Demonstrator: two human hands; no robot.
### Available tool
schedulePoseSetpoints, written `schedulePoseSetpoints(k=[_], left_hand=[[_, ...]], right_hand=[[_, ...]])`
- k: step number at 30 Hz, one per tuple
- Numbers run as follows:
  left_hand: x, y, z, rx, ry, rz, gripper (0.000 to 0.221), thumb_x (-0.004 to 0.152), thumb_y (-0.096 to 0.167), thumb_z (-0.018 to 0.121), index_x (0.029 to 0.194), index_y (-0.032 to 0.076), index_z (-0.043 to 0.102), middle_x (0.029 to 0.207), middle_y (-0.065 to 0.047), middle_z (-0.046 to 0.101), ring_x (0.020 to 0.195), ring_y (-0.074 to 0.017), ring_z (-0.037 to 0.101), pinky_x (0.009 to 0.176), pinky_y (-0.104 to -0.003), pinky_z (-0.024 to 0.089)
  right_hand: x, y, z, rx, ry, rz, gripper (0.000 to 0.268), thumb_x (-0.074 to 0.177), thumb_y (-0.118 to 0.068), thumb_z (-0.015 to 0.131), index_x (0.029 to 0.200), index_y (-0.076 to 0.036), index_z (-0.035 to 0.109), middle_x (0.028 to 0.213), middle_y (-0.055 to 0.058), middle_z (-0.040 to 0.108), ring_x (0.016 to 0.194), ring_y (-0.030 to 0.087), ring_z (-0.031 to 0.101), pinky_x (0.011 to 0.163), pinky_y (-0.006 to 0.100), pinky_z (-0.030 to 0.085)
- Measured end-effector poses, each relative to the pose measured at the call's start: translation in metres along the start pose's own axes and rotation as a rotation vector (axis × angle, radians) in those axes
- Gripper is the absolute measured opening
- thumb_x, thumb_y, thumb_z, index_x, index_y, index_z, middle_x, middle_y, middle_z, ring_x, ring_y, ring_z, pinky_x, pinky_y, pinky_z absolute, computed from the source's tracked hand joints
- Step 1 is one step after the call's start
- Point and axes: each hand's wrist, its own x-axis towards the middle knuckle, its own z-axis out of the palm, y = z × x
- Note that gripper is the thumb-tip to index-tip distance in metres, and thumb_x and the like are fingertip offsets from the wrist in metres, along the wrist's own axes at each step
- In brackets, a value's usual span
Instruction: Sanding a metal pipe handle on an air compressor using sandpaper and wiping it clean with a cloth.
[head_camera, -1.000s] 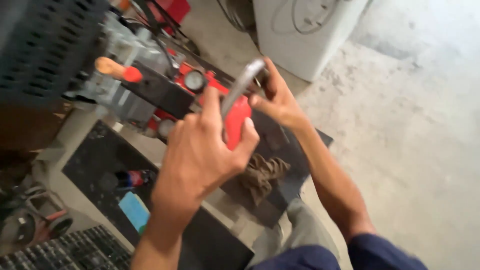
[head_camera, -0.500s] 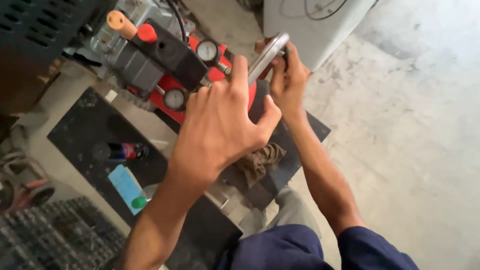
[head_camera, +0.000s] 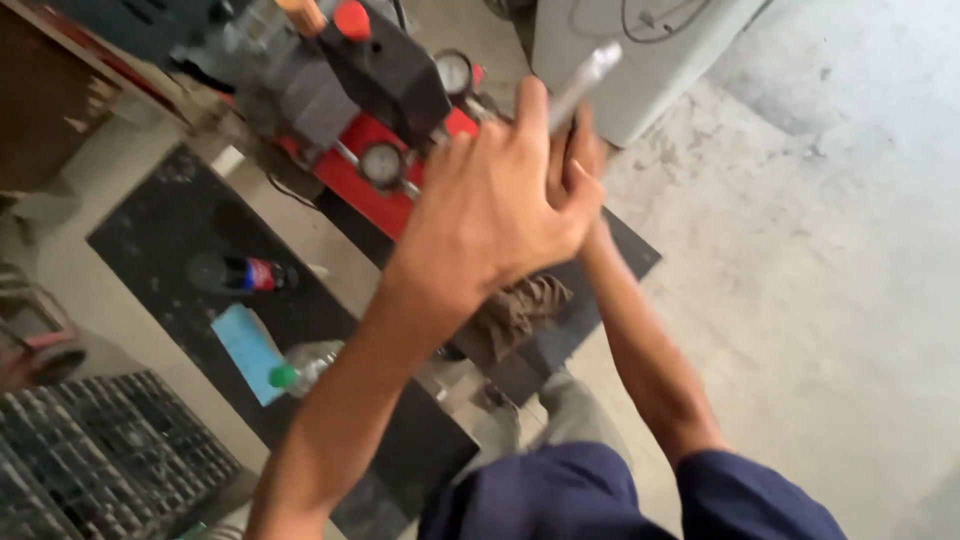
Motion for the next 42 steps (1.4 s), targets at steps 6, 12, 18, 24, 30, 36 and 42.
schedulePoseSetpoints(k=[6, 12, 18, 24, 30, 36, 42], left_hand=[[0.004, 0.001, 0.003, 0.025, -0.011, -0.039, 0.033, 0.091, 0.033, 0.056, 0.108, 0.005, 0.048, 0.082, -0.024, 0.073, 0.073, -0.049, 0.072, 0.068, -0.061, 0.056], [0.009, 0.001, -0.013, 0.017, -0.066, -0.04, 0.049, 0.094, 0.027, 0.052, 0.13, -0.004, 0.045, 0.067, -0.011, 0.065, 0.05, -0.0274, 0.069, 0.051, -0.044, 0.063], [0.002, 0.007, -0.01, 0.06, 0.012, -0.023, 0.032, 0.101, 0.037, 0.051, 0.105, 0.006, 0.045, 0.084, -0.024, 0.073, 0.08, -0.0513, 0.07, 0.072, -0.063, 0.052], [-0.019, -0.009, -0.001, -0.077, 0.117, 0.084, 0.046, 0.1, 0.047, 0.054, 0.12, 0.009, 0.039, 0.103, -0.015, 0.073, 0.088, -0.0435, 0.073, 0.072, -0.06, 0.051], [-0.119, -0.015, 0.034, -0.378, 0.833, 0.305, 0.048, 0.1, 0.007, 0.058, 0.146, 0.005, 0.043, 0.149, -0.013, 0.05, 0.143, -0.0276, 0.052, 0.135, -0.051, 0.04], [-0.202, -0.079, 0.182, -0.573, 0.672, -0.103, 0.022, 0.098, 0.011, 0.059, 0.118, 0.003, 0.065, 0.102, -0.014, 0.066, 0.087, -0.033, 0.067, 0.08, -0.041, 0.056], [-0.262, -0.127, 0.292, -0.654, 0.304, -0.529, 0.037, 0.091, 0.011, 0.065, 0.125, 0.0, 0.058, 0.118, -0.022, 0.064, 0.098, -0.033, 0.074, 0.078, -0.041, 0.061]], right_hand=[[-0.003, -0.009, -0.016, -0.015, -0.012, 0.016, 0.016, 0.106, -0.029, 0.043, 0.099, -0.015, 0.046, 0.074, 0.002, 0.04, 0.067, 0.017, 0.037, 0.062, 0.042, 0.034], [0.005, -0.005, 0.007, 0.01, 0.07, -0.051, 0.03, 0.107, -0.032, 0.034, 0.123, -0.022, 0.057, 0.112, 0.005, 0.073, 0.098, 0.024, 0.071, 0.089, 0.037, 0.051], [-0.002, 0.048, 0.001, 0.163, -0.109, -0.103, 0.031, 0.095, -0.04, 0.055, 0.107, -0.013, 0.044, 0.082, -0.003, 0.04, 0.072, 0.012, 0.036, 0.064, 0.034, 0.035], [0.015, -0.021, -0.031, 0.238, -0.079, 0.032, 0.024, 0.092, -0.024, 0.067, 0.104, -0.011, 0.052, 0.084, 0.003, 0.06, 0.072, 0.014, 0.059, 0.063, 0.033, 0.056], [0.016, -0.035, -0.071, 0.345, 0.178, -0.416, 0.007, 0.107, -0.013, 0.058, 0.11, -0.008, 0.054, 0.091, 0.01, 0.063, 0.079, 0.019, 0.064, 0.076, 0.034, 0.059], [-0.133, 0.143, -0.066, -0.126, 0.21, 0.043, 0.025, 0.104, -0.02, 0.07, 0.11, 0.005, 0.067, 0.098, 0.03, 0.068, 0.095, 0.05, 0.067, 0.084, 0.056, 0.048], [-0.223, 0.235, -0.048, -0.386, -0.188, 0.643, 0.066, 0.088, -0.032, 0.085, 0.139, -0.008, 0.05, 0.117, 0.016, 0.074, 0.112, 0.036, 0.071, 0.097, 0.055, 0.056]])
